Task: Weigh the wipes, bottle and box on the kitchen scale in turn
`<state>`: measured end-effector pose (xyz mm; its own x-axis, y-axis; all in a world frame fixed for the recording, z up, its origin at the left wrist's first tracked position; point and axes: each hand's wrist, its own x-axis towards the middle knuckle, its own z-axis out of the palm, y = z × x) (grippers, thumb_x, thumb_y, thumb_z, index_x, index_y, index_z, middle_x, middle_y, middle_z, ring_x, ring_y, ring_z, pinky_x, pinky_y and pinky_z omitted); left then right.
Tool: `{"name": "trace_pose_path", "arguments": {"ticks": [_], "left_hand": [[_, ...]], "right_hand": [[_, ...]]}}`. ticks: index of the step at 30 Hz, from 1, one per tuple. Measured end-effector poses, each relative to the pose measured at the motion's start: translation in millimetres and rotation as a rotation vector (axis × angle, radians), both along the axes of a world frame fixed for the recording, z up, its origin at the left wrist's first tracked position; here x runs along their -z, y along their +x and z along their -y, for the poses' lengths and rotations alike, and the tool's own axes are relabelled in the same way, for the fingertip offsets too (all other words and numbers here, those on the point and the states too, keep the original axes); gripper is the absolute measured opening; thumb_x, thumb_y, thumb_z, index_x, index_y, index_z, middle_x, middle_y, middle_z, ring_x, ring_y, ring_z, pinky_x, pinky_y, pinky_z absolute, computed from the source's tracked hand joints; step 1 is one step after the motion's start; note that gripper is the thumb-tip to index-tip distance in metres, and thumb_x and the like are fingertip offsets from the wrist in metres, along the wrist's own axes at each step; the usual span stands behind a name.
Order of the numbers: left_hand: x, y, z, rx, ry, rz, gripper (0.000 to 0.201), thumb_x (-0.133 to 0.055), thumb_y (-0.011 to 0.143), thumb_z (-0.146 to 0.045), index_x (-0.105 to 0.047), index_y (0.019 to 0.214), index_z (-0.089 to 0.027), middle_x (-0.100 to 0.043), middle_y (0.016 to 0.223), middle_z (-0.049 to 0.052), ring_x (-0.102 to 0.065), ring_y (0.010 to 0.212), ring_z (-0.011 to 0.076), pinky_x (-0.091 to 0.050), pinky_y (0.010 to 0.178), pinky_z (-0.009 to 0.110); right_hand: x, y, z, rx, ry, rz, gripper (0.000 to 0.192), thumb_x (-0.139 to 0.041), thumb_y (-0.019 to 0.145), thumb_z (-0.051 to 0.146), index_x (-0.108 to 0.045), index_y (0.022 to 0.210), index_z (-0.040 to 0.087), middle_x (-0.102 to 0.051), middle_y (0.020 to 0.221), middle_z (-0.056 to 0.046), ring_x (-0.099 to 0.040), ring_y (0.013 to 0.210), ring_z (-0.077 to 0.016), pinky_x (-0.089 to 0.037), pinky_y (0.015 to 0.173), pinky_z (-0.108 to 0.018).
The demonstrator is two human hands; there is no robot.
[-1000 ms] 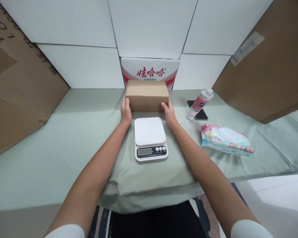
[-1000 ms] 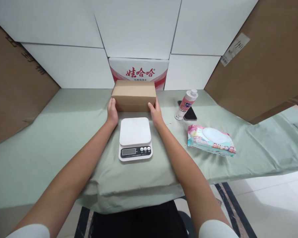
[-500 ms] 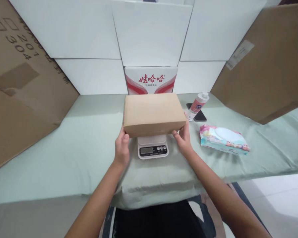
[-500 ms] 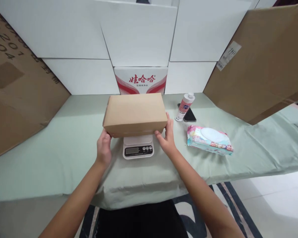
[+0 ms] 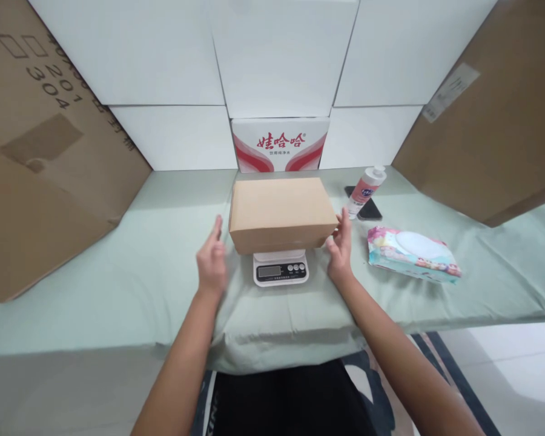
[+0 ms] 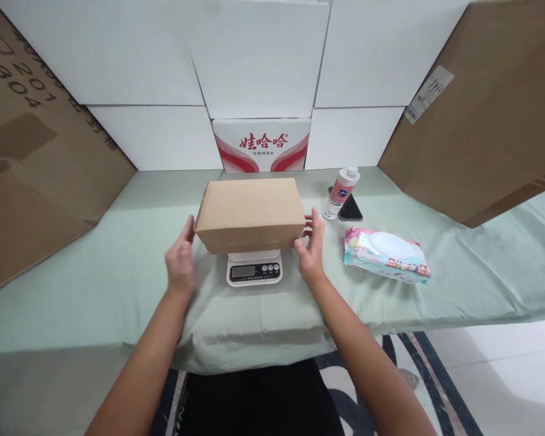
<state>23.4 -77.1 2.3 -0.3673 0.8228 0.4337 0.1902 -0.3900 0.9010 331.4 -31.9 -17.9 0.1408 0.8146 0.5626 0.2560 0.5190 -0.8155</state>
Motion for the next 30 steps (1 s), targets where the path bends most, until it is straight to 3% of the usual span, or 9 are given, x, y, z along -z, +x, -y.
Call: {"name": "trace_pose_path", "arguments": {"ticks": [3, 5, 10, 16, 21, 26, 30], "left_hand": [[-2.2, -16, -11, -0.252, 0.049, 0.150, 0.064, -0.045, 0.103, -0.062, -0.067, 0.146, -0.020, -0.062, 0.159, 0.014, -0.056, 0.151, 0.0264, -0.047, 0.126, 0.042], [-2.1, -19, -17, -0.305, 0.038, 0.238, 0.061, -0.045, 0.102, -0.060, -0.069, 0.143, -0.021, -0.065, 0.155, 0.015, -0.060, 0.148, 0.0262, -0.050, 0.123, 0.042], [0.7, -7, -16, -0.166, 0.006, 0.171, 0.060, -0.050, 0.100, -0.061, -0.077, 0.129, -0.016, -0.075, 0.138, 0.019, -0.072, 0.132, 0.0289, -0.060, 0.111, 0.045], [7.9, -6, -11, -0.113, 0.007, -0.076, 0.042, -0.060, 0.098, -0.050, -0.083, 0.106, -0.017, -0.085, 0.102, 0.010, -0.081, 0.090, 0.0230, -0.067, 0.086, 0.038], [12.6, -7, -8, -0.096, 0.017, -0.192, 0.041, -0.059, 0.098, -0.046, -0.083, 0.112, -0.016, -0.085, 0.106, 0.011, -0.082, 0.095, 0.0253, -0.067, 0.088, 0.038], [-9.0, 1, -8, -0.084, 0.023, -0.276, 0.048, -0.060, 0.097, -0.045, -0.079, 0.129, -0.015, -0.082, 0.123, 0.014, -0.081, 0.104, 0.0287, -0.067, 0.091, 0.040], [-36.3, 5, -40, 0.099, 0.016, -0.134, 0.056, -0.055, 0.097, -0.048, -0.073, 0.140, -0.016, -0.077, 0.138, 0.011, -0.073, 0.128, 0.0309, -0.062, 0.108, 0.045]], "right_hand": [[-3.7, 5, -6, 0.123, 0.036, -0.154, 0.080, -0.052, 0.091, 0.061, -0.034, 0.166, 0.040, -0.055, 0.135, -0.008, -0.062, 0.109, -0.0252, -0.056, 0.096, -0.047], [-4.7, 8, -9, 0.145, 0.029, -0.198, 0.078, -0.052, 0.090, 0.059, -0.037, 0.164, 0.039, -0.057, 0.130, -0.007, -0.062, 0.105, -0.0242, -0.056, 0.094, -0.045], [-5.6, 5, -8, -0.005, -0.030, -0.152, 0.073, -0.056, 0.091, 0.064, -0.051, 0.157, 0.033, -0.064, 0.129, -0.008, -0.065, 0.109, -0.0267, -0.057, 0.097, -0.046], [-4.5, 2, -2, -0.133, -0.007, -0.008, 0.071, -0.057, 0.095, 0.068, -0.054, 0.155, 0.033, -0.063, 0.150, -0.010, -0.062, 0.129, -0.0331, -0.053, 0.108, -0.050], [-3.8, -2, 1, -0.138, -0.029, 0.001, 0.074, -0.059, 0.093, 0.069, -0.052, 0.157, 0.032, -0.060, 0.153, -0.011, -0.060, 0.135, -0.0341, -0.051, 0.114, -0.053], [-41.4, -11, -3, -0.158, -0.081, -0.057, 0.070, -0.066, 0.091, 0.061, -0.053, 0.154, 0.032, -0.058, 0.156, -0.010, -0.056, 0.141, -0.0352, -0.050, 0.117, -0.054], [-76.4, -12, -36, -0.199, -0.073, -0.070, 0.066, -0.068, 0.088, 0.044, -0.052, 0.151, 0.033, -0.059, 0.156, -0.007, -0.057, 0.141, -0.0316, -0.049, 0.120, -0.052]]}}
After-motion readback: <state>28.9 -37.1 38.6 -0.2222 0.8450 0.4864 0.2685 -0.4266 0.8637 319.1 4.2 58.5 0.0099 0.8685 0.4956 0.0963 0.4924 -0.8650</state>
